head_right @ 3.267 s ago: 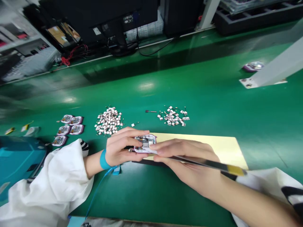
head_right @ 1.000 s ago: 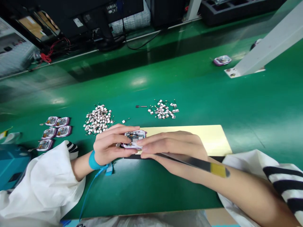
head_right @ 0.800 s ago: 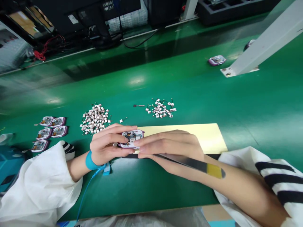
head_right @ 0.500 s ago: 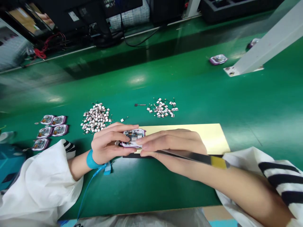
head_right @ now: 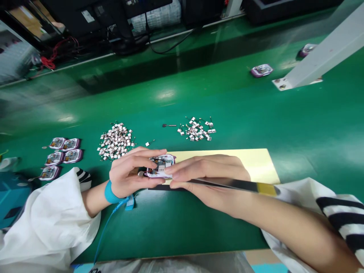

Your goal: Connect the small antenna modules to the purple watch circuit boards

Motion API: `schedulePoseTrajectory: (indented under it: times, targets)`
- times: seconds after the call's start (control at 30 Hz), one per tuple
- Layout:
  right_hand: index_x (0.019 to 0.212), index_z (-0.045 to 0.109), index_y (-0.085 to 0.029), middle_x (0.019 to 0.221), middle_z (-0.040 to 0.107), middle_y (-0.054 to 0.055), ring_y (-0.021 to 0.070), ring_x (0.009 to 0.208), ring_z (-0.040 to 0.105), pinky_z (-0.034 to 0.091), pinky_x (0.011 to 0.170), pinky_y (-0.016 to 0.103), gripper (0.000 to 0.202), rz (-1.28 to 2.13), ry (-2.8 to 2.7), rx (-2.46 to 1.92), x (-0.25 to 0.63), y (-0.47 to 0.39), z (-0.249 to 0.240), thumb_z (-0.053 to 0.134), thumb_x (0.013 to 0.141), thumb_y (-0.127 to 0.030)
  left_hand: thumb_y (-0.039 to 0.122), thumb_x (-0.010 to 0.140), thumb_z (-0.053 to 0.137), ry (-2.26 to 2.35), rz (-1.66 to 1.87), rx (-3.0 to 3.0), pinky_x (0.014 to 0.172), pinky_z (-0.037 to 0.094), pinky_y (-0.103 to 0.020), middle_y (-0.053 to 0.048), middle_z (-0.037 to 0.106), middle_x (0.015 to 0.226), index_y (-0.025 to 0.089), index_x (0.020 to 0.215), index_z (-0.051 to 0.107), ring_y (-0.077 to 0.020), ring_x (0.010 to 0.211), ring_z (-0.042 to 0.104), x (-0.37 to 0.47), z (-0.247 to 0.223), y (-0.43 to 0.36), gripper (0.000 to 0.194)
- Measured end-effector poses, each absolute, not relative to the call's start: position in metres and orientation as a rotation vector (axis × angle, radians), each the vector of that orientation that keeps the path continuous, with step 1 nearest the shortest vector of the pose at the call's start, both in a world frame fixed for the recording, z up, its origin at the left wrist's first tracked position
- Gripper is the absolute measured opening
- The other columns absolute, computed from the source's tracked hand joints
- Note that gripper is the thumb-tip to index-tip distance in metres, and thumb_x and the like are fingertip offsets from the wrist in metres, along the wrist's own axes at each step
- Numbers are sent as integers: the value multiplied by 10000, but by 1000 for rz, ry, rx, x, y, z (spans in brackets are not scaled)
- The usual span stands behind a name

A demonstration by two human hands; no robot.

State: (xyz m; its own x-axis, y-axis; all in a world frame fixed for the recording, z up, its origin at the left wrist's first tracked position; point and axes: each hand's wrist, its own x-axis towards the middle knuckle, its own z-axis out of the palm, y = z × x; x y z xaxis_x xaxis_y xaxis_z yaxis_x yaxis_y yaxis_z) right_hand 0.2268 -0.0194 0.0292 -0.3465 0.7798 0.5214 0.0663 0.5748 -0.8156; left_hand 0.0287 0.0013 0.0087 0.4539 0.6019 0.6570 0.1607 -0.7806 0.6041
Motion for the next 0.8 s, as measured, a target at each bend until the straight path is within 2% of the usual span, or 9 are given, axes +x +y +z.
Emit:
schedulePoseTrajectory:
  times: [0.17,0.47,0.8]
  targets:
    - [817,642,-208,852,673,-28,106,755,644,547,741,158,230,872,-1786,-688,227,-20,31,642,702,-8,226,611,750,648,1276,2228,673,502,-272,-190,650,945,97,772,553,-177,803,628,28,7,1,285]
    - [804,631,-167,854,673,5,95,787,637,523,778,131,193,826,-1846,-669,228,-19,33,624,720,6,236,627,740,652,1269,2245,679,504,-265,-175,653,946,109,776,549,-164,804,625,28,8,1,273]
    - [841,616,-182,894,663,-8,97,815,630,528,792,155,264,818,-1830,-692,228,-22,26,629,700,41,225,645,726,684,1266,2307,664,513,-273,-166,660,927,115,749,532,-164,794,631,29,8,-1,246]
